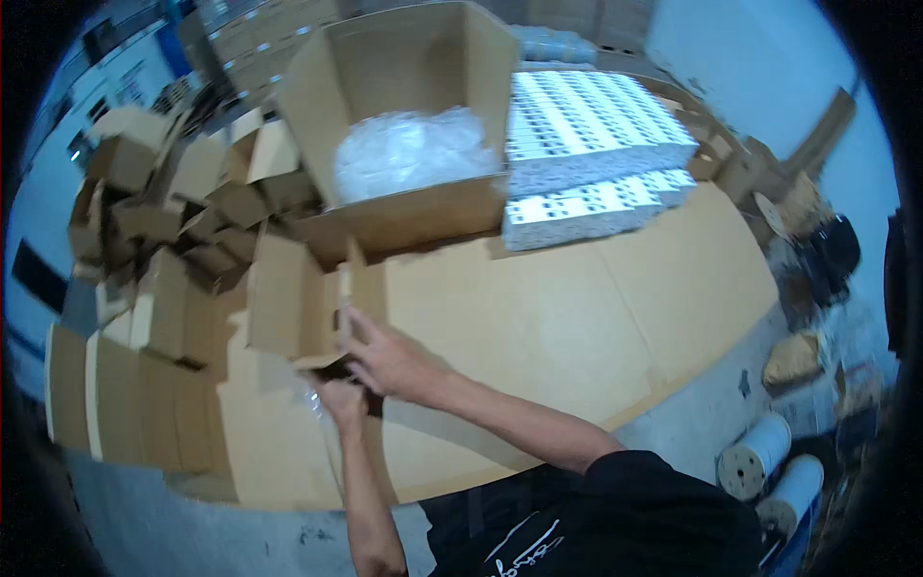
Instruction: Packing small product boxes into larger shipping boxes and plastic bags.
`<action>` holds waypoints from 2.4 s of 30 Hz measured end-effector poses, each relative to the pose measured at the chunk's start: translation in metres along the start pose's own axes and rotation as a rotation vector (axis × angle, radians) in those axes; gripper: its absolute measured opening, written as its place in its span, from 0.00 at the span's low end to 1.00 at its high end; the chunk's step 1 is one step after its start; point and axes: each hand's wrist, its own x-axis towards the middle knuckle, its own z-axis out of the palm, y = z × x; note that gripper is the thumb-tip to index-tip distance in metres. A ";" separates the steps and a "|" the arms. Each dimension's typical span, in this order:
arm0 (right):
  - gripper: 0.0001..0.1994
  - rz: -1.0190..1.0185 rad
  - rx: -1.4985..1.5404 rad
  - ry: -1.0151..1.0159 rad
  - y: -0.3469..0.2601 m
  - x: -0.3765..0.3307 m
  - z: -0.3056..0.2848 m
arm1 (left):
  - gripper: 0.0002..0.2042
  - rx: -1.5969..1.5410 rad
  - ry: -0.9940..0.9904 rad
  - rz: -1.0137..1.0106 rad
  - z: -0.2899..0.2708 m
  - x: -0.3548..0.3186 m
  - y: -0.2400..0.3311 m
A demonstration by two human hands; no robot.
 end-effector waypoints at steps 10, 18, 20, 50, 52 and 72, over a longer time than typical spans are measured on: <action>0.30 0.203 -0.214 0.134 0.081 -0.076 -0.108 | 0.30 1.038 -0.389 0.315 0.036 -0.102 0.048; 0.24 0.355 -0.413 0.363 0.140 -0.133 -0.237 | 0.18 0.992 -0.646 0.329 0.105 -0.055 0.025; 0.24 0.405 -0.544 0.486 0.158 -0.146 -0.271 | 0.15 0.932 -0.623 0.347 0.114 -0.039 0.011; 0.20 0.680 -0.653 0.659 0.179 -0.198 -0.337 | 0.13 0.862 -0.564 0.320 0.157 0.013 -0.010; 0.19 0.655 -0.655 0.612 0.157 -0.183 -0.312 | 0.13 0.755 -0.562 0.300 0.156 0.017 -0.009; 0.19 0.206 -0.118 0.269 0.083 -0.023 -0.101 | 0.13 -0.043 -0.287 -0.274 0.138 0.038 -0.004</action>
